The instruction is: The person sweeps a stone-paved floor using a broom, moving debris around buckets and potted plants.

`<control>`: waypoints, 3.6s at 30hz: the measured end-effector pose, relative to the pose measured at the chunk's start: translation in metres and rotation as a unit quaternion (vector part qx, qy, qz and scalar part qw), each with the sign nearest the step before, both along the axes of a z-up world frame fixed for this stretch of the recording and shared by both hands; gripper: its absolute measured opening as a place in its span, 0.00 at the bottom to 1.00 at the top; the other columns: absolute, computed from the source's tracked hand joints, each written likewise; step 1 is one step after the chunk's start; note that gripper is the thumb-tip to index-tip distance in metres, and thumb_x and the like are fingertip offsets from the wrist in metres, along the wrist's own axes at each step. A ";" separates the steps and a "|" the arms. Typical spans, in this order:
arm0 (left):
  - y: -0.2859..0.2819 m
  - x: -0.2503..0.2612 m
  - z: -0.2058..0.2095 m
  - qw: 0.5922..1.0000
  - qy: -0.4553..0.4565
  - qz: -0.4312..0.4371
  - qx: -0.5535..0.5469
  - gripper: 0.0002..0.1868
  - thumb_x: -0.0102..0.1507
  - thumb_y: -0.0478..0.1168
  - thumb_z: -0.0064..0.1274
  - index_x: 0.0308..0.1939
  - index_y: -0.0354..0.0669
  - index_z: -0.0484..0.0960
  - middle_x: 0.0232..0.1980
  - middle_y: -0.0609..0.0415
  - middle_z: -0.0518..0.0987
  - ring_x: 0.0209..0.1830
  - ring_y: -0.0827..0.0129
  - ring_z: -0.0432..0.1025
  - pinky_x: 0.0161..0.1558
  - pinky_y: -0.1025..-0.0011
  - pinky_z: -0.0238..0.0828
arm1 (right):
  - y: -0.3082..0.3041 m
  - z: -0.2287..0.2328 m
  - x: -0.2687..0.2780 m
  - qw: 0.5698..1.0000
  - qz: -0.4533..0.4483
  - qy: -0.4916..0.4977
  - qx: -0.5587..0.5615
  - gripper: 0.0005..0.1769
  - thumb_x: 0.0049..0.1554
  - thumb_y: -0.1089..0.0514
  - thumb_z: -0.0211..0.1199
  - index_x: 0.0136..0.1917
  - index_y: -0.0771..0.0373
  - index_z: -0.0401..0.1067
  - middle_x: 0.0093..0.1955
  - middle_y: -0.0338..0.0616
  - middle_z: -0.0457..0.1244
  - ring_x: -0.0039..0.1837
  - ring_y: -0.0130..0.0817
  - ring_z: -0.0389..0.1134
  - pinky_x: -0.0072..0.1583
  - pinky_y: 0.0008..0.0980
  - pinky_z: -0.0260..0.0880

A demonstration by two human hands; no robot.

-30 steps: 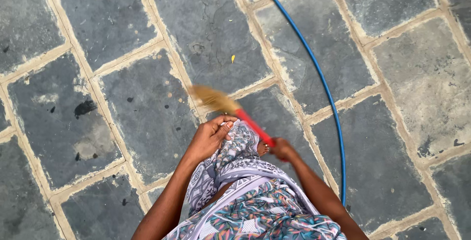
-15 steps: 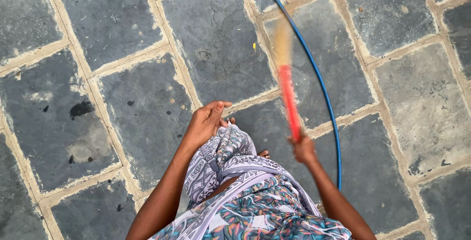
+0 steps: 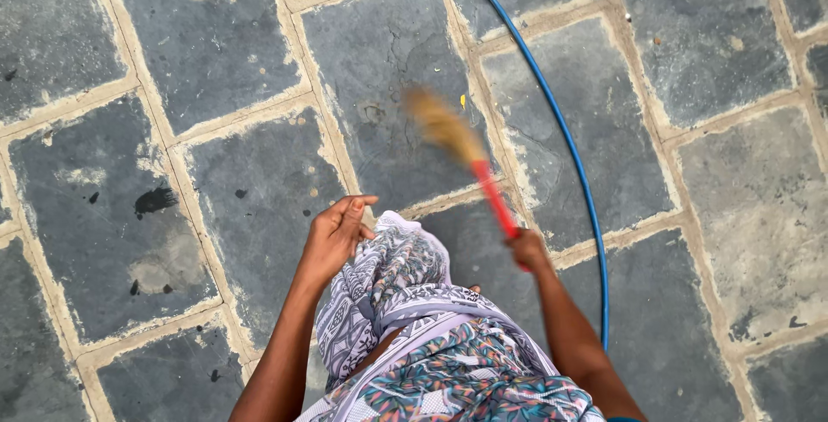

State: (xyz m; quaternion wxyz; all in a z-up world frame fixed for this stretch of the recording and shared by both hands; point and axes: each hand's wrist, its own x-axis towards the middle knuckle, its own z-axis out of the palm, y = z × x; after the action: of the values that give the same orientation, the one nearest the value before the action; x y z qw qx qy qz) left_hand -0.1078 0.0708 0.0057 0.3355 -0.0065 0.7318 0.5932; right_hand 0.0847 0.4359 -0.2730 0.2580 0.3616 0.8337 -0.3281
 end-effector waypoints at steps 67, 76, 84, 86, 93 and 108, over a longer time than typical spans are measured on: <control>0.142 -0.083 -0.017 0.918 0.109 0.379 0.041 0.26 0.69 0.40 0.51 0.71 0.42 0.68 0.50 0.58 0.80 0.40 0.77 0.75 0.39 0.79 0.71 | 0.037 0.055 -0.280 0.874 0.443 0.009 -0.200 0.28 0.53 0.54 0.69 0.66 0.59 0.69 0.50 0.56 0.70 0.52 0.49 0.72 0.54 0.47 0.71; 0.037 -0.165 -0.019 0.902 0.100 0.419 0.002 0.24 0.69 0.41 0.50 0.70 0.42 0.70 0.51 0.55 0.81 0.40 0.76 0.76 0.41 0.77 0.72 | 0.121 0.004 -0.395 0.944 0.327 -0.016 0.041 0.22 0.49 0.49 0.76 0.55 0.57 0.79 0.44 0.56 0.72 0.43 0.42 0.73 0.45 0.42 0.72; -0.015 -0.255 -0.019 0.916 0.086 0.392 0.021 0.21 0.70 0.40 0.48 0.67 0.40 0.74 0.44 0.56 0.82 0.40 0.77 0.76 0.41 0.76 0.73 | 0.139 0.063 -0.488 0.957 -0.269 0.105 -0.041 0.11 0.59 0.63 0.68 0.48 0.75 0.71 0.31 0.48 0.62 0.29 0.39 0.63 0.31 0.41 0.64; -0.010 -0.282 -0.025 0.921 0.082 0.380 0.033 0.20 0.71 0.39 0.48 0.66 0.39 0.76 0.39 0.55 0.82 0.39 0.77 0.75 0.42 0.76 0.72 | 0.124 0.065 -0.490 0.967 -0.166 0.186 -0.060 0.11 0.61 0.67 0.54 0.49 0.68 0.78 0.29 0.42 0.63 0.29 0.34 0.62 0.29 0.35 0.61; 0.043 -0.371 -0.019 0.944 0.074 0.301 0.115 0.16 0.71 0.39 0.48 0.60 0.36 0.80 0.33 0.60 0.78 0.33 0.80 0.73 0.41 0.78 0.72 | 0.043 0.022 -0.510 0.983 0.159 -0.021 -0.086 0.27 0.56 0.52 0.65 0.69 0.54 0.67 0.36 0.53 0.67 0.31 0.42 0.68 0.32 0.43 0.67; 0.099 -0.447 0.013 0.913 0.014 0.404 -0.048 0.17 0.70 0.43 0.48 0.59 0.39 0.82 0.28 0.57 0.79 0.25 0.80 0.66 0.30 0.80 0.62 | 0.150 0.005 -0.761 0.995 0.097 0.009 -0.007 0.18 0.54 0.53 0.70 0.46 0.72 0.75 0.36 0.58 0.69 0.33 0.45 0.71 0.35 0.45 0.70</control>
State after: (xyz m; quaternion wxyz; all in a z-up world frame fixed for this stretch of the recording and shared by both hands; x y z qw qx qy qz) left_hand -0.5548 0.1703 0.0185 0.0560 -0.3095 0.6990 0.6422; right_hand -0.6765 0.5864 -0.2683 0.2832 0.2745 0.8649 -0.3106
